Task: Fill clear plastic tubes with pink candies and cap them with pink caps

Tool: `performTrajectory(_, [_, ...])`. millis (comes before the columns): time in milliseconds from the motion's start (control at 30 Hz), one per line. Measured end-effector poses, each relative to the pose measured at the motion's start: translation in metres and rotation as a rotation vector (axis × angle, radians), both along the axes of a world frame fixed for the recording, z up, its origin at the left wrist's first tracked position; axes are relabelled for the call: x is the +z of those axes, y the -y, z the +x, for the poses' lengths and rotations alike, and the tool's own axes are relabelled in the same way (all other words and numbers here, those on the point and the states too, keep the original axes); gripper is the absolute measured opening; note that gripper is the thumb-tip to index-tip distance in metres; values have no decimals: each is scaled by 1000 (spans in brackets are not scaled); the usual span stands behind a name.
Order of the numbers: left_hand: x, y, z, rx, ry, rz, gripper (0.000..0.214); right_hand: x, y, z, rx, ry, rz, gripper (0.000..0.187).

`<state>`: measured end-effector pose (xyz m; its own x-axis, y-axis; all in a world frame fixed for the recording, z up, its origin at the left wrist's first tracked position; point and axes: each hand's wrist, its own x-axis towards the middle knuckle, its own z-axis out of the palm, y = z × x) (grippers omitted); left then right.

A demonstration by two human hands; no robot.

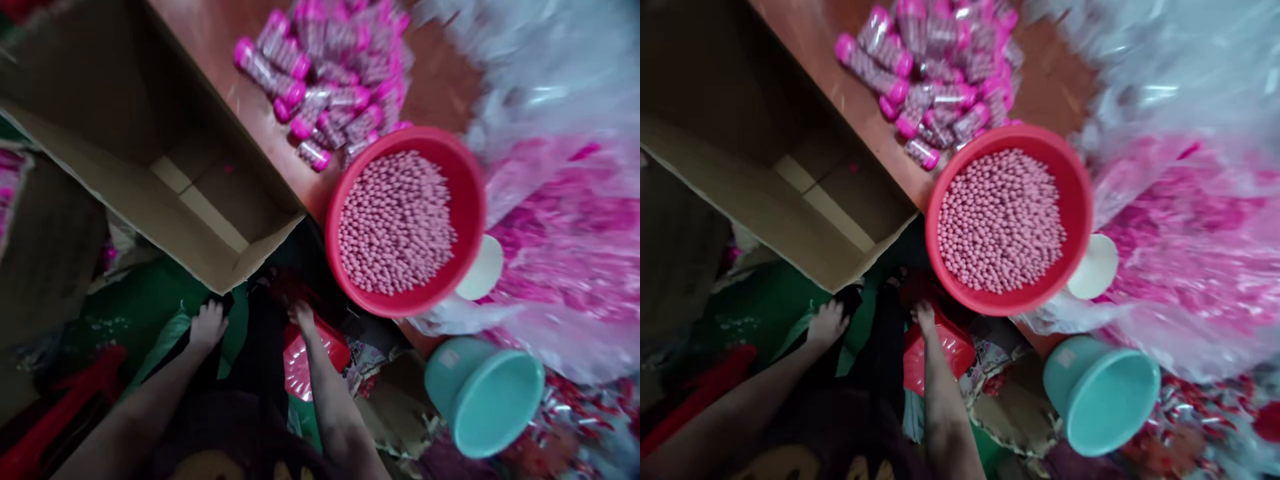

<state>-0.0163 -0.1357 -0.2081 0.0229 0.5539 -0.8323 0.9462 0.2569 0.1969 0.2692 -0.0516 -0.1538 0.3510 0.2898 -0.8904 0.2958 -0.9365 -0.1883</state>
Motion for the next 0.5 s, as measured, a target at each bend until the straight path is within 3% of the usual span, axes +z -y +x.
performTrajectory(133, [48,-10,0,-267,394,223,27,77,90,-6,-116,114,-59,4])
performTrajectory(200, [75,-21,-2,-370,519,292,29,111,129,-4,-182,163,-60,11])
performTrajectory(267, [99,-42,-2,-387,572,439,35,134,152,0,-243,205,-5,21])
performTrajectory(333, [123,-80,1,-282,608,729,37,145,154,3,-301,230,121,27])
performTrajectory(400, [147,-133,14,-124,662,1075,32,147,136,1,-349,238,300,33])
performTrajectory(433, [159,-163,25,-76,681,1188,32,146,121,-1,-363,238,399,38])
performTrajectory(500, [184,-227,56,-40,675,1258,34,145,86,-6,-363,233,597,51])
